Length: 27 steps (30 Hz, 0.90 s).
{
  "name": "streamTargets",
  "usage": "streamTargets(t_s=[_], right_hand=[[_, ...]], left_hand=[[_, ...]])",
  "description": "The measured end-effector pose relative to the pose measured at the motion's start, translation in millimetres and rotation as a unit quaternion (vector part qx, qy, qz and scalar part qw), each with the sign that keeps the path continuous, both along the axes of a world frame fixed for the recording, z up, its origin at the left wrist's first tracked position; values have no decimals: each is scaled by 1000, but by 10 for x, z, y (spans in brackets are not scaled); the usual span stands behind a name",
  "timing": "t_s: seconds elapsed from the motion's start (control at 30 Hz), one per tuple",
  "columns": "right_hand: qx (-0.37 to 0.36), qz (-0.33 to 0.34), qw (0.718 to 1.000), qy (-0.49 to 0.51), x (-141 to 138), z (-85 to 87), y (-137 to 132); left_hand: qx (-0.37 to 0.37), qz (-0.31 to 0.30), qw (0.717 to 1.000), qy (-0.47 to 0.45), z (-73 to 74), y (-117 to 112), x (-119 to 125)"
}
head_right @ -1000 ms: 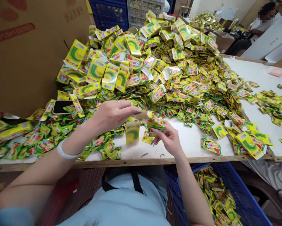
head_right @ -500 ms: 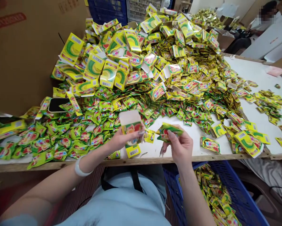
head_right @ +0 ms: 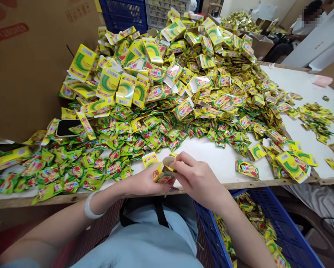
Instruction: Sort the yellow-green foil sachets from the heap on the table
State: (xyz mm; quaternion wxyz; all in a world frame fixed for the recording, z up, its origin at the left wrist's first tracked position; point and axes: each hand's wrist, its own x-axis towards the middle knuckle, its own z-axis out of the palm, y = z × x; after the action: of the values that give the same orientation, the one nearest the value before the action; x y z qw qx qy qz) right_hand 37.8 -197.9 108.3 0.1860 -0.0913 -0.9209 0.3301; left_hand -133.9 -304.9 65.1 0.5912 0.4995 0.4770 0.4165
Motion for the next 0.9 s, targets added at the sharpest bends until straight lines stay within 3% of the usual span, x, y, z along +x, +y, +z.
streamTargets(t_s=[0.13,0.27,0.33,0.53,0.67,0.9], right_hand=[[-43,55,996,-60,61,90,13],[-95,-11,995,31,90,-35,15],[-91,1,995,49,112,-111,10],[-129,64,989,-39,238,-181,-10],[-127,33,990,-51,246,-211,-56],[-129,-23,991,-17,123,-274,-110]], left_hand=[[-33,-29,998,-51,-62,-13,19],[-40,-23,996,-72,-100,-52,8],[-35,-20,998,-53,-111,-77,-2],[-7,-67,993,94,-131,-138,24],[-3,-68,990,125,-172,-138,59],[-4,-68,996,65,-198,-123,69]])
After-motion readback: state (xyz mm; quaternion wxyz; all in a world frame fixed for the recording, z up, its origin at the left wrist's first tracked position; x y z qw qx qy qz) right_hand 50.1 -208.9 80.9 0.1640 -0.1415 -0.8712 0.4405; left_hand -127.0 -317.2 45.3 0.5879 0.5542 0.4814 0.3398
